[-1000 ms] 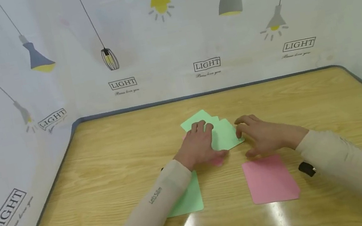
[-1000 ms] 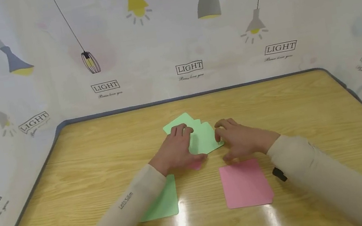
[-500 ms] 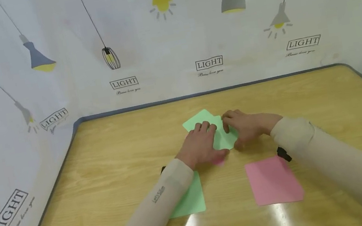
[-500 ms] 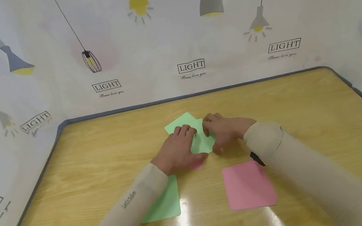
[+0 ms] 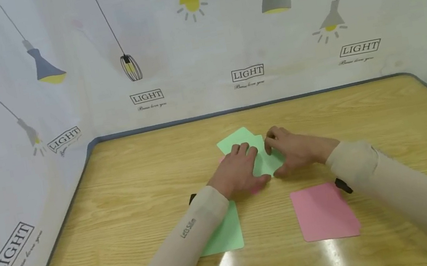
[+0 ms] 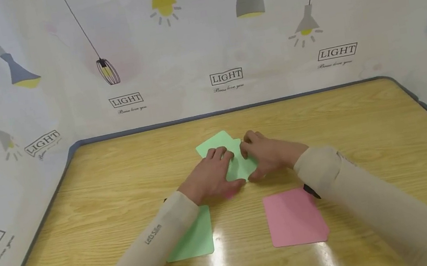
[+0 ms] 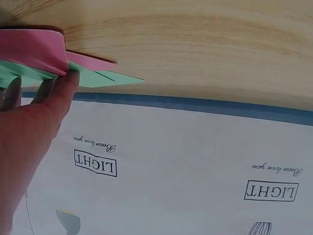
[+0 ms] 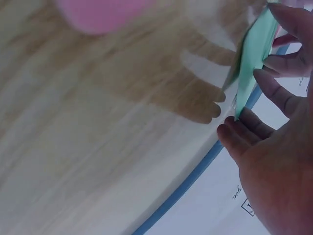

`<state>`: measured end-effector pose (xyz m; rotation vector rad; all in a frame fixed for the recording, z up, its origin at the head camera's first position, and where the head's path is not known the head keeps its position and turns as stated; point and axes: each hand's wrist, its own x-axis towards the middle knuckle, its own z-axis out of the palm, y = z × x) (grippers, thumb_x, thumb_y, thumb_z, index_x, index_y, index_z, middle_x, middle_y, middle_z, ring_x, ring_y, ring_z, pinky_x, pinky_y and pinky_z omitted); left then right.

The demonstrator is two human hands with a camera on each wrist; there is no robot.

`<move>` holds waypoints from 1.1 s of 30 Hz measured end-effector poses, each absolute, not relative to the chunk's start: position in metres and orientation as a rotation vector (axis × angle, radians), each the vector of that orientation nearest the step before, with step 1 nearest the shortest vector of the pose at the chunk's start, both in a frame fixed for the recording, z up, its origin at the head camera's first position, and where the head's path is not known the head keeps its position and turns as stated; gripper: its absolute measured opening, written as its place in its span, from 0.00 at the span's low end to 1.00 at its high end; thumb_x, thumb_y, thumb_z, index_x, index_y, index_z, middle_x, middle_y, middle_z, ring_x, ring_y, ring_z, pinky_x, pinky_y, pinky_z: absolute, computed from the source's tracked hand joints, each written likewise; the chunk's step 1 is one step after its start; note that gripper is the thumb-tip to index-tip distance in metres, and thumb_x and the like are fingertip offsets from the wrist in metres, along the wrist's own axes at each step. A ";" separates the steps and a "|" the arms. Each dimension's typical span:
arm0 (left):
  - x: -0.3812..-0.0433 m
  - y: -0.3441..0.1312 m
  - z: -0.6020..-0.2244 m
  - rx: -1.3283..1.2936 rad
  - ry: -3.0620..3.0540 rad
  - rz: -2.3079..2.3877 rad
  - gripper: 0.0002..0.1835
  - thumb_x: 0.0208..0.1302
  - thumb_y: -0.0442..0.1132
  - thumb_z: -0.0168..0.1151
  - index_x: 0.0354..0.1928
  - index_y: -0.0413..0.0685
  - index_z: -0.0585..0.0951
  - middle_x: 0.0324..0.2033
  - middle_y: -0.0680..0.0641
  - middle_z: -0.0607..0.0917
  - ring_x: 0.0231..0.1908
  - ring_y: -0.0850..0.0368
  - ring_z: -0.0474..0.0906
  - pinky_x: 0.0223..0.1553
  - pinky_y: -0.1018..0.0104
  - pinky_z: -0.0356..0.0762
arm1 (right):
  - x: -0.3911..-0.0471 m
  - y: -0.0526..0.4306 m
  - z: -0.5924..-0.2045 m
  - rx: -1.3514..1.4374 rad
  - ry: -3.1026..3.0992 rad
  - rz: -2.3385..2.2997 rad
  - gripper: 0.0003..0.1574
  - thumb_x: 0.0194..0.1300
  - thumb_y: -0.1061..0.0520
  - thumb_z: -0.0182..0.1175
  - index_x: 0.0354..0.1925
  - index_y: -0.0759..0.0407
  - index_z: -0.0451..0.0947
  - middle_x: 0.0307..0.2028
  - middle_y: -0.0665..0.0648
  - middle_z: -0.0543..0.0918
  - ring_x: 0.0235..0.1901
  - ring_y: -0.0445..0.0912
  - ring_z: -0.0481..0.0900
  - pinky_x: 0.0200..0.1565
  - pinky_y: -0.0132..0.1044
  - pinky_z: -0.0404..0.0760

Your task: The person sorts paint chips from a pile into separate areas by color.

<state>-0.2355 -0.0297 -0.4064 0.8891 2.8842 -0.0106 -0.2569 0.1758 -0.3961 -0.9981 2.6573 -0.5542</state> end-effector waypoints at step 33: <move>-0.230 -0.034 -0.407 0.987 2.758 0.015 0.42 0.68 0.67 0.47 0.73 0.46 0.58 0.74 0.41 0.53 0.73 0.44 0.47 0.68 0.58 0.54 | -0.242 0.176 -0.396 -1.217 2.745 -0.238 0.35 0.49 0.47 0.71 0.51 0.60 0.71 0.55 0.65 0.68 0.56 0.60 0.66 0.54 0.51 0.73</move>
